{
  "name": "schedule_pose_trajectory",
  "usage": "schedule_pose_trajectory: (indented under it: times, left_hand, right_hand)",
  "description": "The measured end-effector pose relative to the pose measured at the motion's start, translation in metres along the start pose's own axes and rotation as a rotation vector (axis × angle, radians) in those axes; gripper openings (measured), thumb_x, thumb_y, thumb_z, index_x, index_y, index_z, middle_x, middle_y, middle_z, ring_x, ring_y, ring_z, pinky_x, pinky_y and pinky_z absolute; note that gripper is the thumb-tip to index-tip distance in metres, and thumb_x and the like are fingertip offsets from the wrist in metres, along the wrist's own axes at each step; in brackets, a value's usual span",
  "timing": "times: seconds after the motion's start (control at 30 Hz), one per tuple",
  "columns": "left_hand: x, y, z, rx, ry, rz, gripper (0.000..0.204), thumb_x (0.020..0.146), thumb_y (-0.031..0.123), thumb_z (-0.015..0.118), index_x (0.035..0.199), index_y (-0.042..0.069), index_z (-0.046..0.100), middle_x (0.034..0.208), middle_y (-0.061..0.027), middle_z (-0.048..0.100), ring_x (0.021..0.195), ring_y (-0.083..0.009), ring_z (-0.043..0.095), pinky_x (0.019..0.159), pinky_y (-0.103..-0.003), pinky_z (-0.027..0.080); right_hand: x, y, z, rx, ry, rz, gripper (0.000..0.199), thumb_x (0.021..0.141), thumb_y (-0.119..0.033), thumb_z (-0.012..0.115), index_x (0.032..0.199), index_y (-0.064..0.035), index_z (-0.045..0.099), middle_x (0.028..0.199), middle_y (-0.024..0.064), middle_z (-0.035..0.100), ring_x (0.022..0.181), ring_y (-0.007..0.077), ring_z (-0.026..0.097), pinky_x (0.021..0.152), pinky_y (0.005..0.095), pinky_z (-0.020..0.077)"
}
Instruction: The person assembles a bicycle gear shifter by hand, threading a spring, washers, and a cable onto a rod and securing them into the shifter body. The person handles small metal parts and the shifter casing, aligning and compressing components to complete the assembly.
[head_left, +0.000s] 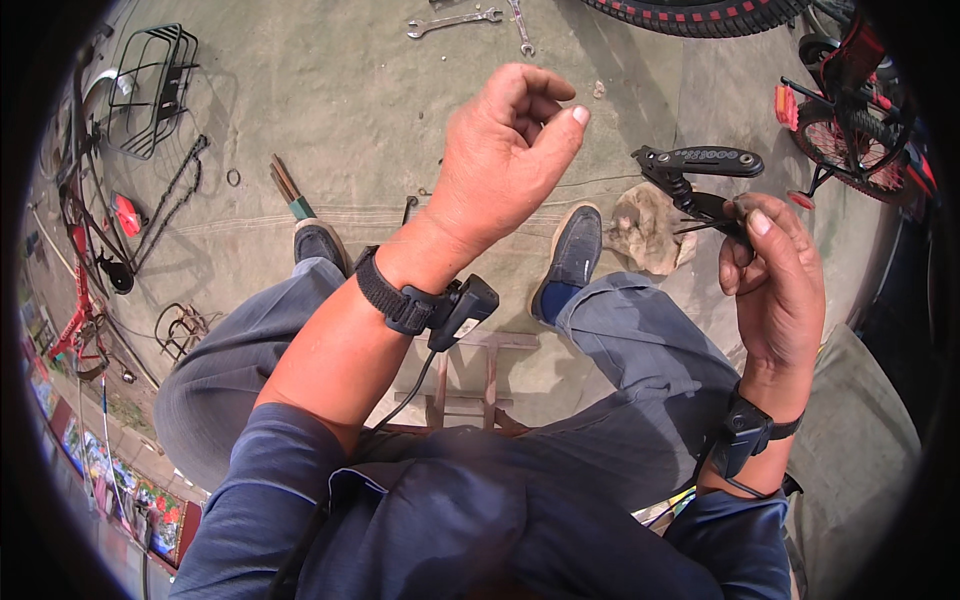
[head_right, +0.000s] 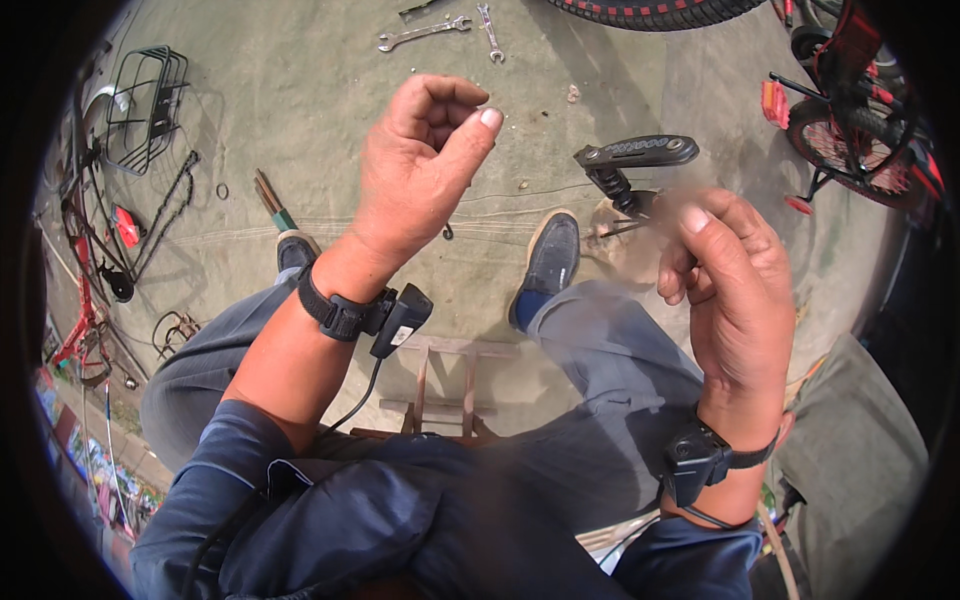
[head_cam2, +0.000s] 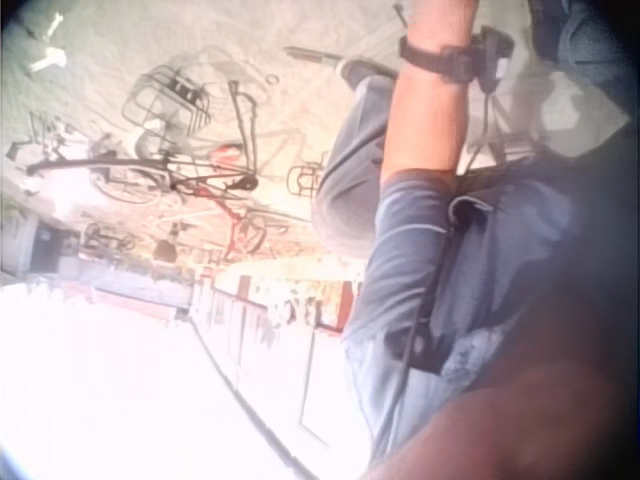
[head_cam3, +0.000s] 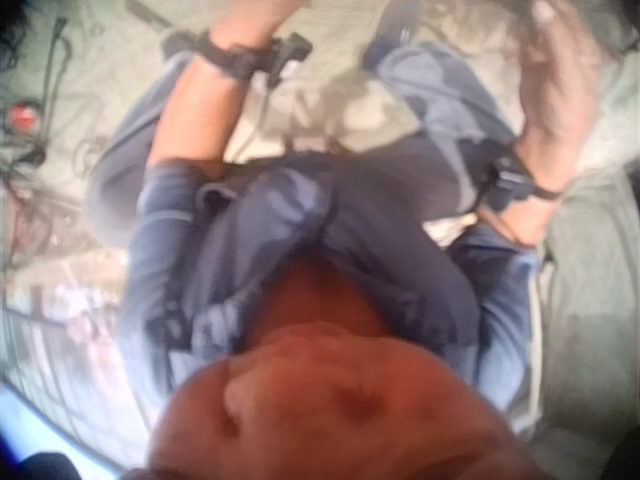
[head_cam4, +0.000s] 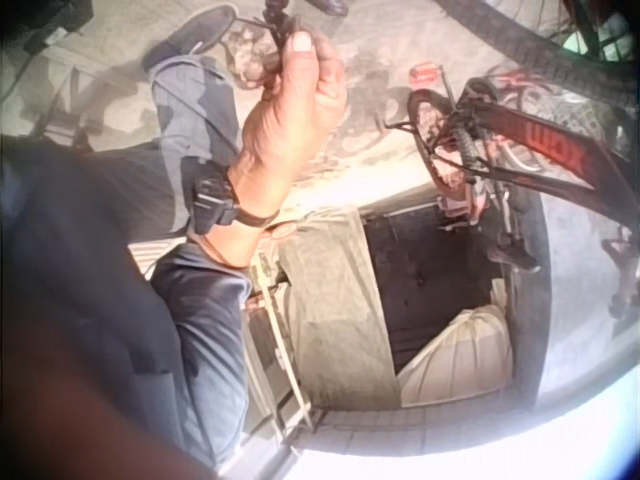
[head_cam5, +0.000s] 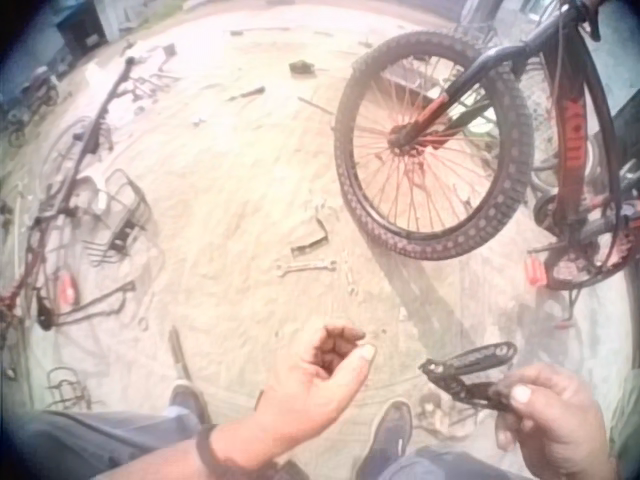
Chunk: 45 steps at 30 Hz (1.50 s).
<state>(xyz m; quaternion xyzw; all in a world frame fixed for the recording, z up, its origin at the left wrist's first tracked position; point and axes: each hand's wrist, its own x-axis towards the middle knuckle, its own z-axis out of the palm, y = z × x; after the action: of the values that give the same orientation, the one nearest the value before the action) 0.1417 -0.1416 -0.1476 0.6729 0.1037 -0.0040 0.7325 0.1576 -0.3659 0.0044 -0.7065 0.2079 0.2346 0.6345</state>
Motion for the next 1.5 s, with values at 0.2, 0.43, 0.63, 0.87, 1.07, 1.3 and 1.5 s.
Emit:
schedule_pose_trajectory:
  times: [0.2,0.43,0.63,0.87,1.07,1.3,1.5]
  left_hand:
    - [0.014,-0.116,-0.110,0.952,-0.138,-0.365,0.027,0.088,0.026,0.068,0.102,0.003,0.068,0.093,-0.0174,0.073,0.088,-0.0344,0.070,0.079,-0.043,0.055]
    - [-0.049,-0.171,-0.127,1.254,-0.411,-0.685,0.019,0.086,0.014,0.061,0.098,0.004,0.071,0.102,-0.0226,0.071,0.098,-0.0390,0.069,0.085,-0.047,0.054]
    - [-0.067,-0.185,-0.122,1.293,-0.385,-0.774,0.025,0.084,0.008,0.056,0.104,0.003,0.069,0.105,-0.0230,0.071,0.101,-0.0396,0.068,0.087,-0.047,0.055]
    - [-0.066,-0.196,-0.126,1.239,-0.367,-0.756,0.022,0.086,0.008,0.056,0.104,0.005,0.067,0.103,-0.0229,0.071,0.099,-0.0401,0.068,0.086,-0.049,0.054]
    - [-0.055,-0.195,-0.126,1.257,-0.312,-0.666,0.016,0.087,0.011,0.057,0.099,0.004,0.065,0.099,-0.0223,0.071,0.096,-0.0404,0.068,0.082,-0.050,0.054]
    - [-0.049,-0.194,-0.116,1.387,-0.419,-0.595,0.016,0.086,0.009,0.055,0.099,0.004,0.064,0.103,-0.0199,0.070,0.095,-0.0378,0.069,0.081,-0.047,0.056]
    - [-0.049,-0.196,-0.116,1.387,-0.420,-0.601,0.019,0.086,0.009,0.055,0.101,0.003,0.065,0.102,-0.0198,0.070,0.095,-0.0379,0.069,0.080,-0.047,0.056]
  right_hand:
    - [0.000,-0.002,-0.007,0.015,0.072,-0.037,0.032,0.098,-0.019,0.059,0.118,0.0057,0.061,0.108,0.0139,0.065,0.061,0.0123,0.052,0.053,0.0238,0.0410]
    - [0.002,-0.009,-0.004,0.048,0.083,-0.096,0.029,0.095,-0.017,0.063,0.114,0.0052,0.064,0.092,0.0107,0.067,0.061,0.0138,0.057,0.051,0.0245,0.0440]
    - [0.003,-0.012,-0.012,0.045,0.099,-0.127,0.030,0.094,-0.017,0.062,0.114,0.0055,0.063,0.101,0.0148,0.067,0.060,0.0151,0.057,0.051,0.0243,0.0436]
    - [0.009,-0.014,-0.021,0.055,0.089,-0.132,0.031,0.095,-0.017,0.061,0.116,0.0063,0.061,0.103,0.0166,0.066,0.058,0.0145,0.054,0.051,0.0245,0.0441]
    - [0.012,-0.016,-0.020,0.069,0.068,-0.154,0.034,0.094,-0.018,0.061,0.116,0.0083,0.060,0.102,0.0160,0.065,0.058,0.0124,0.050,0.051,0.0244,0.0461]
    - [0.017,-0.020,-0.020,0.091,0.045,-0.169,0.036,0.093,-0.018,0.063,0.117,0.0085,0.060,0.102,0.0163,0.065,0.060,0.0120,0.050,0.052,0.0250,0.0486]
    - [0.020,-0.022,-0.019,0.094,0.044,-0.162,0.036,0.094,-0.018,0.062,0.118,0.0081,0.061,0.102,0.0159,0.065,0.060,0.0121,0.050,0.051,0.0250,0.0484]
